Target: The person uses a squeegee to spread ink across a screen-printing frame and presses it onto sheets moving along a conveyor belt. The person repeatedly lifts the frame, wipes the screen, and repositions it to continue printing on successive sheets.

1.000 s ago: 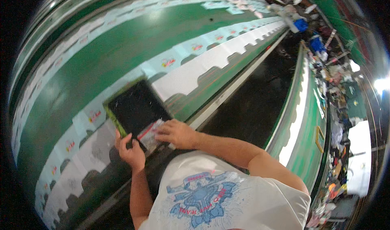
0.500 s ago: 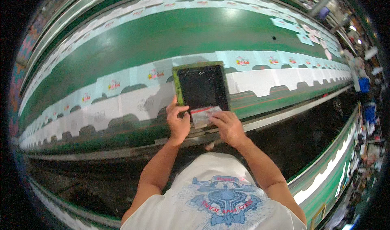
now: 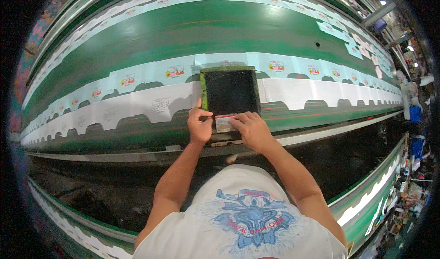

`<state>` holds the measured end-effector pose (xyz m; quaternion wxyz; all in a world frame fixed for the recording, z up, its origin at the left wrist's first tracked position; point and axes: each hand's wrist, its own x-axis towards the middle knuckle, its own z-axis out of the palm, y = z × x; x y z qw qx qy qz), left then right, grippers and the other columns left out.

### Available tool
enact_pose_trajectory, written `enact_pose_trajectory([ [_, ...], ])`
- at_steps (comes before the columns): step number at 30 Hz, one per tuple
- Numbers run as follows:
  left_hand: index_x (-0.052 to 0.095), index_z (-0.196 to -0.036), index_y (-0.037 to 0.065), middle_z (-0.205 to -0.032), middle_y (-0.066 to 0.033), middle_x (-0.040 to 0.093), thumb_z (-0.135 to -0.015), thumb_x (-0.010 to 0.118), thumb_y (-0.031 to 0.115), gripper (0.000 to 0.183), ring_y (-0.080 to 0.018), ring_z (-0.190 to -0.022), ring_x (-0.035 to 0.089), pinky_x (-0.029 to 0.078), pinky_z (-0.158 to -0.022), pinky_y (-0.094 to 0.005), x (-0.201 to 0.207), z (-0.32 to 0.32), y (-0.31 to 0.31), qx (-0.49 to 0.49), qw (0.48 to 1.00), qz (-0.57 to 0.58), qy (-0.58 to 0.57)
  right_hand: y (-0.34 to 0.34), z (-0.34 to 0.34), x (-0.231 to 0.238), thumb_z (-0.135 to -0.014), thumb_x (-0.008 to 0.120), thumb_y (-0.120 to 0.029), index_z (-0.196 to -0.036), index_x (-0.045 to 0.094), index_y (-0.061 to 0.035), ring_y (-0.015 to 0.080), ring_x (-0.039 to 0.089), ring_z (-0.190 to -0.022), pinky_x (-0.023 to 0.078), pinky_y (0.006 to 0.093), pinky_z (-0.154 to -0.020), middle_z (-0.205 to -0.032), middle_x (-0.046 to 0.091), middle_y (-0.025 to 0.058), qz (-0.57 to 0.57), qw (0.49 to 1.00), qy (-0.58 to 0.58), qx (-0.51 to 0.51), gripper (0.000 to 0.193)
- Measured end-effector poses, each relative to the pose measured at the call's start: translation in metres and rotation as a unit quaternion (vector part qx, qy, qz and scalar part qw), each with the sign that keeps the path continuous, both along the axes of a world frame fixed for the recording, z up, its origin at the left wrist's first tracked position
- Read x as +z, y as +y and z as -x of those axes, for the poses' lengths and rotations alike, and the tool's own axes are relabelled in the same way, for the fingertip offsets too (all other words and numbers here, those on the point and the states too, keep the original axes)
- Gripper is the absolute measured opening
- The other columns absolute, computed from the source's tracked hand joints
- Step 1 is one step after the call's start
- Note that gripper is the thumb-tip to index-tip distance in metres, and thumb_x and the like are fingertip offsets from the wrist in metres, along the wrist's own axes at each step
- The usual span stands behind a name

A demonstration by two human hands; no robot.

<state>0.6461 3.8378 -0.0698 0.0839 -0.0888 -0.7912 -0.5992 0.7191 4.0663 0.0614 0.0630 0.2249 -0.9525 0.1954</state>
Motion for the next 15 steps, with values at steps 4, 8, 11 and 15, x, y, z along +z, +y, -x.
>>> enact_pose_trajectory([
  [4, 0.078, -0.096, 0.006, -0.160, -0.0300, 0.057, -0.079, 0.075, -0.009, 0.023, -0.0391, -0.146, 0.056, 0.046, -0.117, -0.0489, 0.006, 0.000, 0.004, 0.002, 1.000, 0.009, 0.000, 0.022, 0.032, 0.019, -0.084, 0.068, 0.002, -0.127, 0.074, -0.0064, 0.0379, 0.068, -0.118, 0.055, 0.0485, -0.102, -0.122, 0.072, 0.0156, -0.035, 0.988, -0.146, 0.047, 0.044],
  [8, 0.080, -0.105, 0.005, -0.158, -0.0262, 0.060, -0.092, 0.073, -0.004, 0.017, -0.0373, -0.146, 0.056, 0.046, -0.117, -0.0476, 0.009, -0.003, 0.005, 0.027, 0.999, -0.023, -0.033, 0.039, 0.097, 0.016, -0.081, 0.065, 0.002, -0.117, 0.076, -0.0072, 0.0412, 0.069, -0.114, 0.056, 0.0510, -0.100, -0.114, 0.073, 0.0182, -0.022, 0.975, -0.211, 0.069, 0.039],
  [11, 0.080, -0.107, 0.005, -0.159, -0.0251, 0.060, -0.098, 0.071, -0.002, 0.015, -0.0362, -0.146, 0.057, 0.046, -0.118, -0.0476, 0.004, -0.002, -0.001, 0.025, 0.996, -0.066, -0.062, 0.037, 0.140, 0.006, -0.080, 0.064, 0.004, -0.118, 0.077, -0.0094, 0.0422, 0.070, -0.114, 0.056, 0.0517, -0.100, -0.113, 0.074, 0.0194, 0.005, 0.987, -0.151, 0.049, 0.042],
  [15, 0.079, -0.106, 0.004, -0.158, -0.0244, 0.061, -0.099, 0.070, -0.003, 0.014, -0.0362, -0.145, 0.058, 0.044, -0.120, -0.0475, 0.020, -0.001, -0.001, 0.009, 0.996, -0.032, -0.083, 0.036, 0.163, -0.011, -0.079, 0.066, 0.004, -0.126, 0.079, -0.0182, 0.0422, 0.071, -0.115, 0.057, 0.0506, -0.102, -0.117, 0.077, 0.0184, 0.018, 0.991, -0.117, -0.066, 0.053],
])
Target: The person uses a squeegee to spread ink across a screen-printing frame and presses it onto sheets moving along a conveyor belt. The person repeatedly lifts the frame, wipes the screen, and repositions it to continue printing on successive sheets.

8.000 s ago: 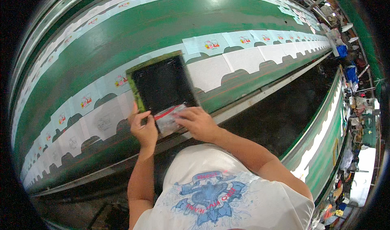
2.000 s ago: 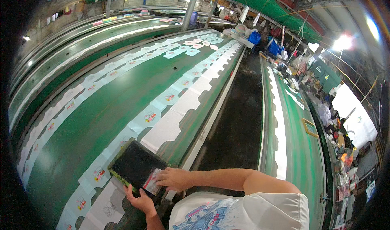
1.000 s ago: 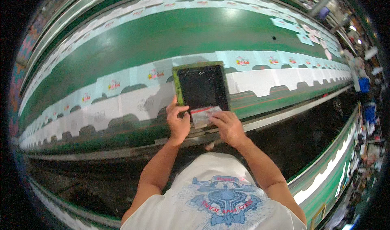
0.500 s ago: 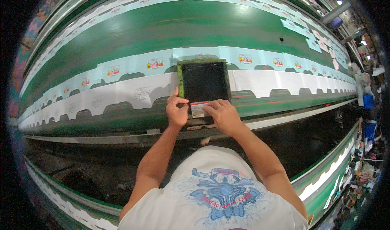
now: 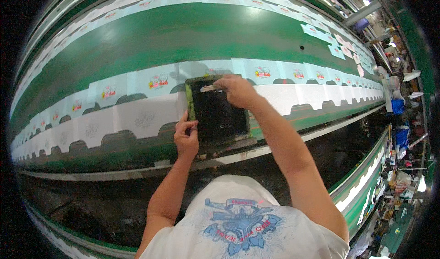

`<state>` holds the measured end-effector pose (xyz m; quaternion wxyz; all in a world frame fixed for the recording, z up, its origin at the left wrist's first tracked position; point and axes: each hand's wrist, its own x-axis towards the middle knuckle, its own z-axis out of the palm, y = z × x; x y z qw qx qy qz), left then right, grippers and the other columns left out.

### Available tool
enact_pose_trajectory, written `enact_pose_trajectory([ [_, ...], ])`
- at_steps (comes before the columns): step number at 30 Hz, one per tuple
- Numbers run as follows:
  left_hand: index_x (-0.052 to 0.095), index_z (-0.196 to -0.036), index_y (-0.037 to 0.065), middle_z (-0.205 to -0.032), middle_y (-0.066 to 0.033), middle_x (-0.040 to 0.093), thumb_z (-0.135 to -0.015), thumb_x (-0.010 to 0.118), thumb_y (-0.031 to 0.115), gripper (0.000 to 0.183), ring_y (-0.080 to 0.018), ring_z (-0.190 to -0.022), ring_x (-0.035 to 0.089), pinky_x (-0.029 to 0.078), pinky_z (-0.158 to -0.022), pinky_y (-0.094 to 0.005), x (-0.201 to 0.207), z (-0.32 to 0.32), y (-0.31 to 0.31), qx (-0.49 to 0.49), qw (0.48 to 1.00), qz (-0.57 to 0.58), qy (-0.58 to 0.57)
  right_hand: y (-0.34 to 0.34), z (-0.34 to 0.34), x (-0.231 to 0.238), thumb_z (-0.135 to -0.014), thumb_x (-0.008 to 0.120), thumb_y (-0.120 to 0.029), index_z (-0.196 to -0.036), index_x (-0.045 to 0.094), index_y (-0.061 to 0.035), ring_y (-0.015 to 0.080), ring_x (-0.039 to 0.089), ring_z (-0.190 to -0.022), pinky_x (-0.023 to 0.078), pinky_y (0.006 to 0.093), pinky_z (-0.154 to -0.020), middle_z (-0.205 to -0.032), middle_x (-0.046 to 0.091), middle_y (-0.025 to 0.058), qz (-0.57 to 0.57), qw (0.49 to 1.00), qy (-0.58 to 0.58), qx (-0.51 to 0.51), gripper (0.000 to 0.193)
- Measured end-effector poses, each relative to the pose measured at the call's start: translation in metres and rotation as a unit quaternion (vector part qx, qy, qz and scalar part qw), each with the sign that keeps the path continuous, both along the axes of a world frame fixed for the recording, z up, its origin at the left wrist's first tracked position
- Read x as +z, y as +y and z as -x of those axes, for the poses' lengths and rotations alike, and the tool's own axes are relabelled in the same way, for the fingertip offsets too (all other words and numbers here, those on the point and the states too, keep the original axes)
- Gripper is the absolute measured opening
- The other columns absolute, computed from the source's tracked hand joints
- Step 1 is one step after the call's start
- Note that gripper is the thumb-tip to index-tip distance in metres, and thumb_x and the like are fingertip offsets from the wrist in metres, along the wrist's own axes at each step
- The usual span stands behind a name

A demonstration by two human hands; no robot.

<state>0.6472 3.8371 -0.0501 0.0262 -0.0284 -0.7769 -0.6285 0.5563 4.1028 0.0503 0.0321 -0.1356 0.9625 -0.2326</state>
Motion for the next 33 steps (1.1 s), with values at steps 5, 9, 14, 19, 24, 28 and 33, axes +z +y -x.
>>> enact_pose_trajectory([
  [5, 0.074, -0.096, 0.001, -0.149, -0.0286, 0.065, -0.091, 0.070, -0.013, 0.015, -0.0395, -0.141, 0.061, 0.045, -0.120, -0.0491, -0.058, 0.003, -0.012, -0.029, 0.995, -0.081, 0.042, -0.019, -0.032, -0.011, -0.076, 0.076, -0.007, -0.124, 0.082, -0.0280, 0.0403, 0.074, -0.104, 0.057, 0.0559, -0.093, -0.108, 0.078, 0.0165, -0.125, 0.989, 0.070, 0.036, 0.053],
  [9, 0.069, -0.093, 0.002, -0.151, -0.0311, 0.062, -0.096, 0.065, -0.011, 0.013, -0.0391, -0.145, 0.058, 0.046, -0.117, -0.0506, -0.052, 0.008, -0.007, -0.028, 0.997, -0.019, 0.076, -0.024, -0.101, -0.020, -0.081, 0.075, -0.013, -0.134, 0.070, -0.0172, 0.0325, 0.068, -0.115, 0.050, 0.0484, -0.100, -0.123, 0.072, 0.0110, -0.093, 0.993, 0.055, 0.055, 0.053],
  [14, 0.066, -0.096, 0.003, -0.162, -0.0314, 0.052, -0.101, 0.061, -0.008, 0.013, -0.0404, -0.146, 0.056, 0.048, -0.112, -0.0505, -0.043, 0.004, -0.007, -0.037, 0.997, 0.027, 0.064, -0.035, -0.162, -0.022, -0.084, 0.075, -0.014, -0.133, 0.069, -0.0149, 0.0309, 0.064, -0.120, 0.048, 0.0465, -0.103, -0.125, 0.070, 0.0102, -0.074, 0.994, 0.066, 0.049, 0.049],
  [19, 0.062, -0.096, 0.000, -0.170, -0.0285, 0.045, -0.101, 0.059, -0.007, 0.010, -0.0351, -0.148, 0.053, 0.046, -0.115, -0.0449, -0.023, 0.005, -0.012, -0.042, 0.998, -0.021, -0.044, -0.042, -0.175, -0.014, -0.081, 0.079, -0.013, -0.132, 0.069, -0.0124, 0.0327, 0.062, -0.122, 0.048, 0.0467, -0.104, -0.129, 0.067, 0.0110, -0.039, 0.996, 0.042, 0.061, 0.052],
  [24, 0.067, -0.106, -0.002, -0.169, -0.0270, 0.047, -0.104, 0.061, -0.003, 0.007, -0.0366, -0.148, 0.054, 0.046, -0.117, -0.0460, -0.038, 0.007, -0.014, -0.050, 0.999, -0.017, 0.005, -0.049, -0.183, -0.011, -0.077, 0.081, -0.013, -0.131, 0.069, -0.0118, 0.0338, 0.061, -0.122, 0.048, 0.0463, -0.104, -0.132, 0.064, 0.0125, -0.044, 0.998, 0.034, 0.033, 0.055],
  [28, 0.070, -0.124, -0.002, -0.167, -0.0266, 0.050, -0.104, 0.064, -0.001, 0.021, -0.0384, -0.152, 0.050, 0.041, -0.124, -0.0496, -0.009, -0.001, 0.005, -0.018, 0.999, -0.011, -0.027, -0.050, -0.191, -0.009, -0.078, 0.078, -0.015, -0.130, 0.070, -0.0110, 0.0341, 0.061, -0.124, 0.048, 0.0471, -0.105, -0.132, 0.065, 0.0134, -0.058, 0.997, 0.044, 0.025, 0.052],
  [33, 0.072, -0.135, 0.000, -0.162, -0.0269, 0.055, -0.085, 0.072, -0.008, 0.050, -0.0414, -0.154, 0.048, 0.034, -0.130, -0.0516, 0.007, -0.003, -0.001, -0.046, 0.991, 0.120, 0.044, -0.046, -0.191, -0.014, -0.081, 0.073, -0.019, -0.129, 0.072, -0.0103, 0.0361, 0.063, -0.128, 0.049, 0.0524, -0.108, -0.134, 0.068, 0.0175, -0.064, 0.995, 0.067, 0.046, 0.049],
])
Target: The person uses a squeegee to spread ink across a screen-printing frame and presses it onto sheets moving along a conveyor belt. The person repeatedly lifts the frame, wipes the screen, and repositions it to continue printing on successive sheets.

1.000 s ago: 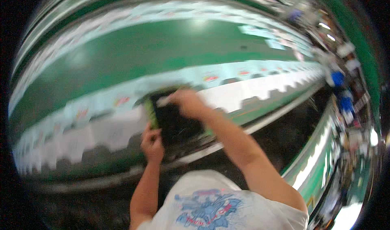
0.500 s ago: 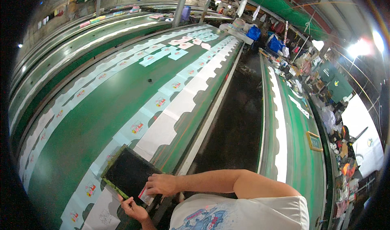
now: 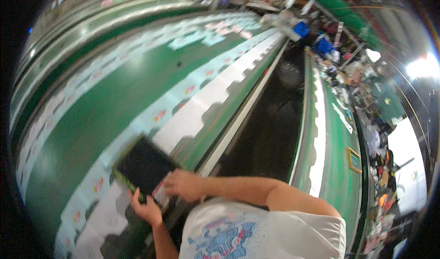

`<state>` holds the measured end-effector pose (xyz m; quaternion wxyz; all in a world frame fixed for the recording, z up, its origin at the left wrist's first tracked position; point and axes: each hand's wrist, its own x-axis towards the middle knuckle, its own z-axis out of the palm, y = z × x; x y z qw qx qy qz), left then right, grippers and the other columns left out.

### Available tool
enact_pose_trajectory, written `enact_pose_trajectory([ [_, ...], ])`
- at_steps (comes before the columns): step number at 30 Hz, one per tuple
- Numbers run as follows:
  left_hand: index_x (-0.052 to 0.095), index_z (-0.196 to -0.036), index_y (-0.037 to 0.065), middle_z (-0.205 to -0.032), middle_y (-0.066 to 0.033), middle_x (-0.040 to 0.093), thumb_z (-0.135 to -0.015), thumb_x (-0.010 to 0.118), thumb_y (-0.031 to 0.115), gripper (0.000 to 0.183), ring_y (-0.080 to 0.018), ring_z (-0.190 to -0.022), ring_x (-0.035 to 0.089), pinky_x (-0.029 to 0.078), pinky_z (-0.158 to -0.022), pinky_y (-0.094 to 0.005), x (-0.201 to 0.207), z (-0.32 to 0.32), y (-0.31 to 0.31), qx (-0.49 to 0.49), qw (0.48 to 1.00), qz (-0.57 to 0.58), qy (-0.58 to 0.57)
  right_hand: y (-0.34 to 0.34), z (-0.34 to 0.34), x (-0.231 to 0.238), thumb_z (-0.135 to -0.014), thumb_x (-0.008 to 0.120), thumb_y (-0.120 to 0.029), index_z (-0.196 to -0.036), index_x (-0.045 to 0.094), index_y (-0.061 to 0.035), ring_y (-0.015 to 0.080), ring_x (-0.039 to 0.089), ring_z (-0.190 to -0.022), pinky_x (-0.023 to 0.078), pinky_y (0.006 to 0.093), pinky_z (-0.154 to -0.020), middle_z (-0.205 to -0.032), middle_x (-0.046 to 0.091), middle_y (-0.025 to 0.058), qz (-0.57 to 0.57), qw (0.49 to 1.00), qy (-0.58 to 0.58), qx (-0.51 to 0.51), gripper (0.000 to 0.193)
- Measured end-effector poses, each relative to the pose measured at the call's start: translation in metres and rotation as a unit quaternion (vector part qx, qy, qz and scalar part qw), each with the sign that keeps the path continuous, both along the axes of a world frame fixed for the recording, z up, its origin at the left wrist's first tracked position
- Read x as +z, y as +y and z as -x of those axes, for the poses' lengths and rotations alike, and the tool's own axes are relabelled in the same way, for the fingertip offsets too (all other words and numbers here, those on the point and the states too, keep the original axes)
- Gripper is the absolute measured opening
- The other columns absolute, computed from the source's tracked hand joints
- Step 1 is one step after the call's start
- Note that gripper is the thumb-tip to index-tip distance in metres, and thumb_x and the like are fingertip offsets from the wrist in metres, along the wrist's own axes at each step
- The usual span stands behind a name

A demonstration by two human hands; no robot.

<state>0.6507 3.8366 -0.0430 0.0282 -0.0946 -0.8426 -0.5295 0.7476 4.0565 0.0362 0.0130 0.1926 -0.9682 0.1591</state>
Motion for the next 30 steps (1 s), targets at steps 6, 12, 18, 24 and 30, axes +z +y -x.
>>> enact_pose_trajectory([
  [6, 0.078, -0.107, 0.003, -0.164, -0.0251, 0.055, -0.084, 0.073, -0.011, 0.028, -0.0420, -0.151, 0.051, 0.039, -0.125, -0.0509, 0.000, 0.003, -0.004, 0.016, 1.000, -0.024, -0.011, 0.003, -0.011, 0.004, -0.087, 0.074, -0.014, -0.142, 0.069, -0.0126, 0.0352, 0.057, -0.142, 0.044, 0.0520, -0.116, -0.148, 0.067, 0.0109, 0.062, 0.998, 0.006, -0.027, 0.055],
  [12, 0.073, -0.097, 0.004, -0.163, -0.0281, 0.054, -0.081, 0.072, -0.014, 0.025, -0.0420, -0.150, 0.052, 0.038, -0.124, -0.0515, 0.029, -0.014, 0.044, 0.012, 0.995, -0.051, 0.086, 0.046, -0.026, 0.009, -0.093, 0.065, -0.016, -0.138, 0.073, -0.0154, 0.0318, 0.059, -0.140, 0.046, 0.0491, -0.115, -0.144, 0.068, 0.0090, 0.084, 0.994, 0.065, -0.034, 0.045],
  [18, 0.073, -0.095, 0.006, -0.163, -0.0307, 0.052, -0.077, 0.070, -0.017, 0.029, -0.0445, -0.150, 0.050, 0.035, -0.124, -0.0541, 0.013, -0.029, 0.172, -0.014, 0.989, -0.067, 0.130, 0.161, -0.054, -0.011, -0.084, 0.073, -0.014, -0.137, 0.074, -0.0150, 0.0354, 0.061, -0.136, 0.047, 0.0534, -0.108, -0.146, 0.068, 0.0108, 0.064, 0.991, 0.085, -0.081, 0.053],
  [24, 0.075, -0.096, 0.006, -0.157, -0.0295, 0.058, -0.076, 0.070, -0.016, 0.030, -0.0427, -0.148, 0.052, 0.036, -0.123, -0.0523, -0.007, -0.049, 0.274, 0.006, 0.989, -0.081, 0.121, 0.265, -0.065, -0.004, -0.079, 0.074, -0.006, -0.130, 0.075, -0.0096, 0.0359, 0.065, -0.130, 0.050, 0.0540, -0.109, -0.136, 0.070, 0.0141, 0.104, 0.987, 0.103, -0.063, 0.051],
  [30, 0.076, -0.096, 0.007, -0.162, -0.0282, 0.056, -0.080, 0.074, -0.012, 0.025, -0.0383, -0.153, 0.052, 0.038, -0.126, -0.0501, -0.022, -0.053, 0.297, 0.012, 0.994, -0.089, 0.068, 0.308, -0.052, 0.003, -0.070, 0.079, -0.001, -0.129, 0.075, -0.0076, 0.0338, 0.068, -0.125, 0.052, 0.0505, -0.107, -0.130, 0.073, 0.0119, 0.140, 0.983, 0.112, -0.022, 0.059],
])
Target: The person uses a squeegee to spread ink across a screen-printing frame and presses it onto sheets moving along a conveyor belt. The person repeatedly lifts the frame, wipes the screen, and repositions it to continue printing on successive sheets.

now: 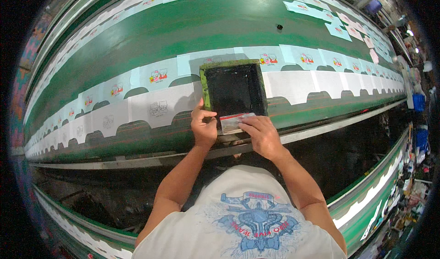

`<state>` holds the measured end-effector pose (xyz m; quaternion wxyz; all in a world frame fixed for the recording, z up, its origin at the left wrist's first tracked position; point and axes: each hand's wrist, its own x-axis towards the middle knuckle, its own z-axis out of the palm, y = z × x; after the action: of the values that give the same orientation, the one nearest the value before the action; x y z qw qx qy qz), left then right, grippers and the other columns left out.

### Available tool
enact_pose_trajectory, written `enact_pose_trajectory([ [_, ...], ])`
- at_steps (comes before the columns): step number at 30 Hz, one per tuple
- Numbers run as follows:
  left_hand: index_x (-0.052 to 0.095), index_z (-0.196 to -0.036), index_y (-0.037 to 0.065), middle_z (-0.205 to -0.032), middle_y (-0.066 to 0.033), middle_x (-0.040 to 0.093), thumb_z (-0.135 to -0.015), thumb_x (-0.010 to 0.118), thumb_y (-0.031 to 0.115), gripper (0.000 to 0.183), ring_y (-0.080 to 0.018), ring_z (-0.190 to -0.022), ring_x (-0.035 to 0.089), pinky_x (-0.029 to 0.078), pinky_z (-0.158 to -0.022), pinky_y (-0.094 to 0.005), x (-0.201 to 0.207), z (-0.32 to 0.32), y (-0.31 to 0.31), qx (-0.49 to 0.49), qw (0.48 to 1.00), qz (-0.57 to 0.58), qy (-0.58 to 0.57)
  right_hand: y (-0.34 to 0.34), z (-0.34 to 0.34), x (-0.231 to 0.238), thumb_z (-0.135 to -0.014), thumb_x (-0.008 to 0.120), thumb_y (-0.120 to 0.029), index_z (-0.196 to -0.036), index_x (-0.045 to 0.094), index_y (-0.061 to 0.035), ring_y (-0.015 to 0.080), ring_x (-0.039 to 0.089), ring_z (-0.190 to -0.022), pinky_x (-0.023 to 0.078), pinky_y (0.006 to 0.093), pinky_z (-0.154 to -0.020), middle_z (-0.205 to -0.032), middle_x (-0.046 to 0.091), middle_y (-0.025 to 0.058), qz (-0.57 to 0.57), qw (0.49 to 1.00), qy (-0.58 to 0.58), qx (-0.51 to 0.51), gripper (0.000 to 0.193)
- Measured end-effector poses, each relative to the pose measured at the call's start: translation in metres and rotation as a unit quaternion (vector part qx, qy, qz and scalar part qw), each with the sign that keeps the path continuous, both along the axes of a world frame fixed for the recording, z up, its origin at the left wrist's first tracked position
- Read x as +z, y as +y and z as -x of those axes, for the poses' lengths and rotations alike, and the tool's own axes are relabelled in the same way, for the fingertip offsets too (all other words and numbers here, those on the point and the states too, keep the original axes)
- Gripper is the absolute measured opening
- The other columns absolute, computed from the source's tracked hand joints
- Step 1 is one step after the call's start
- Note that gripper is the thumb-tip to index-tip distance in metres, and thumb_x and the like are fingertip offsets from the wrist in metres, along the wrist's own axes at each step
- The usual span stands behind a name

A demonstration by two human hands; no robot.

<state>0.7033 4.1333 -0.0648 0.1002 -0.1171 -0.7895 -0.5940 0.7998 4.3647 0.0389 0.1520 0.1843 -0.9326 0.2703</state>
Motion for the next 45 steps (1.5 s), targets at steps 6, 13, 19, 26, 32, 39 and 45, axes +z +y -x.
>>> enact_pose_trajectory([
  [6, 0.075, -0.090, 0.008, -0.158, -0.0285, 0.060, -0.078, 0.075, -0.008, 0.021, -0.0383, -0.149, 0.056, 0.043, -0.123, -0.0477, -0.005, 0.001, 0.002, 0.030, 0.997, -0.005, -0.066, 0.002, 0.019, 0.010, -0.079, 0.073, -0.002, -0.122, 0.075, -0.0054, 0.0341, 0.070, -0.116, 0.055, 0.0477, -0.100, -0.120, 0.073, 0.0123, -0.035, 0.998, -0.008, 0.045, 0.044],
  [13, 0.074, -0.087, 0.006, -0.159, -0.0281, 0.059, -0.078, 0.072, -0.010, 0.018, -0.0369, -0.145, 0.059, 0.044, -0.120, -0.0462, 0.001, 0.002, 0.014, 0.041, 0.994, -0.052, -0.092, 0.023, 0.054, 0.033, -0.085, 0.069, -0.004, -0.118, 0.075, -0.0061, 0.0348, 0.071, -0.113, 0.055, 0.0466, -0.097, -0.114, 0.073, 0.0136, -0.123, 0.979, -0.129, 0.103, 0.033],
  [19, 0.072, -0.082, 0.005, -0.159, -0.0296, 0.059, -0.075, 0.072, -0.007, 0.014, -0.0391, -0.143, 0.059, 0.044, -0.119, -0.0485, -0.009, 0.005, 0.010, 0.039, 0.992, -0.039, -0.113, 0.036, 0.132, 0.048, -0.089, 0.062, 0.004, -0.119, 0.074, -0.0028, 0.0443, 0.068, -0.116, 0.055, 0.0533, -0.101, -0.115, 0.073, 0.0205, -0.104, 0.963, -0.225, 0.102, 0.033],
  [26, 0.070, -0.079, 0.005, -0.158, -0.0305, 0.059, -0.074, 0.071, -0.009, 0.015, -0.0405, -0.143, 0.059, 0.043, -0.119, -0.0492, 0.003, 0.002, 0.009, 0.032, 0.994, -0.006, -0.102, 0.039, 0.202, 0.011, -0.081, 0.064, -0.001, -0.128, 0.073, -0.0076, 0.0445, 0.070, -0.116, 0.057, 0.0537, -0.102, -0.122, 0.073, 0.0205, -0.102, 0.982, -0.160, 0.019, 0.048],
  [32, 0.070, -0.078, 0.006, -0.157, -0.0305, 0.060, -0.073, 0.070, -0.012, 0.018, -0.0378, -0.138, 0.062, 0.044, -0.118, -0.0480, 0.004, 0.001, 0.004, 0.027, 0.997, 0.006, -0.075, 0.018, 0.152, -0.002, -0.082, 0.062, 0.005, -0.135, 0.074, -0.0108, 0.0402, 0.068, -0.120, 0.052, 0.0506, -0.106, -0.128, 0.075, 0.0160, -0.108, 0.988, -0.111, 0.010, 0.056],
  [39, 0.071, -0.079, 0.006, -0.156, -0.0298, 0.061, -0.076, 0.071, -0.010, 0.016, -0.0411, -0.140, 0.060, 0.043, -0.119, -0.0485, 0.003, -0.002, 0.009, 0.028, 0.996, -0.028, -0.082, -0.006, 0.046, 0.002, -0.082, 0.070, -0.001, -0.135, 0.072, -0.0126, 0.0367, 0.067, -0.120, 0.051, 0.0510, -0.104, -0.128, 0.071, 0.0118, -0.119, 0.988, -0.094, 0.035, 0.054],
  [45, 0.070, -0.081, 0.006, -0.153, -0.0347, 0.062, -0.077, 0.073, -0.006, 0.013, -0.0431, -0.137, 0.062, 0.045, -0.118, -0.0494, 0.003, 0.003, 0.012, 0.028, 0.999, 0.002, -0.041, -0.006, 0.020, 0.001, -0.081, 0.081, -0.014, -0.135, 0.071, -0.0127, 0.0356, 0.065, -0.123, 0.051, 0.0513, -0.104, -0.131, 0.070, 0.0120, -0.108, 0.986, -0.119, 0.042, 0.055],
])
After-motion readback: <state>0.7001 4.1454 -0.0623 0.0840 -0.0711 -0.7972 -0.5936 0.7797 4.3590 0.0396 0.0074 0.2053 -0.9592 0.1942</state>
